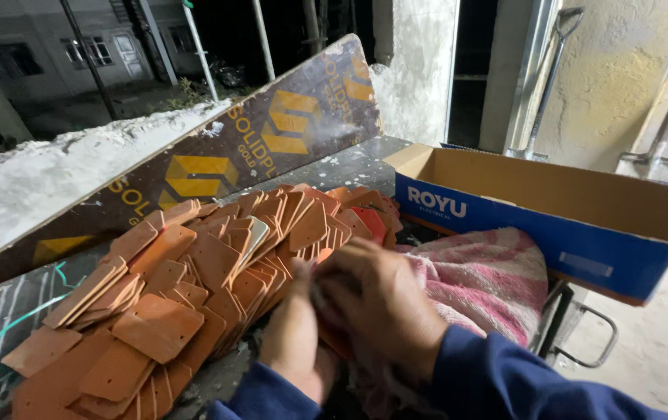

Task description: The person cleans a pile of leather patches by hand using a cloth.

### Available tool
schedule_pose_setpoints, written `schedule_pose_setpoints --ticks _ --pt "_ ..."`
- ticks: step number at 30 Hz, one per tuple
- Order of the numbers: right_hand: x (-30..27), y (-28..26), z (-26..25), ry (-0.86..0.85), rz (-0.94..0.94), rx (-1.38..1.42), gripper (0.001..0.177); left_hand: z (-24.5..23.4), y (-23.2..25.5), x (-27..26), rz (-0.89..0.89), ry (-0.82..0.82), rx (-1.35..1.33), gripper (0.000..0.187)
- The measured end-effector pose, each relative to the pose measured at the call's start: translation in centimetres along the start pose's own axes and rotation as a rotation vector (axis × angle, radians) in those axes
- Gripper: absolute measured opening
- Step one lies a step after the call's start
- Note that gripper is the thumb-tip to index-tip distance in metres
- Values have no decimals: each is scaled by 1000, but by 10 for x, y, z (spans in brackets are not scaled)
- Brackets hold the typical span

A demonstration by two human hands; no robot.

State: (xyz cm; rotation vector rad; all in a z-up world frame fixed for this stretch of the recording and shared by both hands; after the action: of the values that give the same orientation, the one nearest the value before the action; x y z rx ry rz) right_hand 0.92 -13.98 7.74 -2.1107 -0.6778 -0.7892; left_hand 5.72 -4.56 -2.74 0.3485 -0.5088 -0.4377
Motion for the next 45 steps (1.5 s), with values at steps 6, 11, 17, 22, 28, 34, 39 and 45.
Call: schedule_pose_setpoints --ticks 6,11,17,22,28,34,39,45 --pt "8 45 -8 57 138 -52 17 23 6 -12 40 611 336 57" --pt "-6 33 1 108 30 -98 15 12 25 1 123 576 325 53" --pt "-14 15 9 -19 25 31 16 13 53 -3 234 737 415 44" --pt "6 47 1 -45 239 68 17 30 24 -12 141 717 382 45" --pt "-10 11 -3 70 20 25 13 -5 28 -4 159 714 390 42" --pt "-5 11 6 -83 -30 107 17 -2 32 -3 147 711 342 42" --pt "15 33 -2 34 50 6 17 35 10 -6 125 758 275 41" --pt "-14 -9 4 -55 -92 145 18 -8 23 -3 133 673 266 38"
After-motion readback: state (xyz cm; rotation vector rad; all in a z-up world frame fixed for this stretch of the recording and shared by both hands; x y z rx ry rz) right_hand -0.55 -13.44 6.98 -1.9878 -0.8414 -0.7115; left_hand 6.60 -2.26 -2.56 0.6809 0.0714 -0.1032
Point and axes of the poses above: each hand's wrist, its own x-axis towards the middle knuckle, its own z-axis out of the palm, y = z × x, the point moved 7 cm from there along x, towards the middle knuckle, and after that the axes turned 4 degrees about -x, right-handed, at the moved point
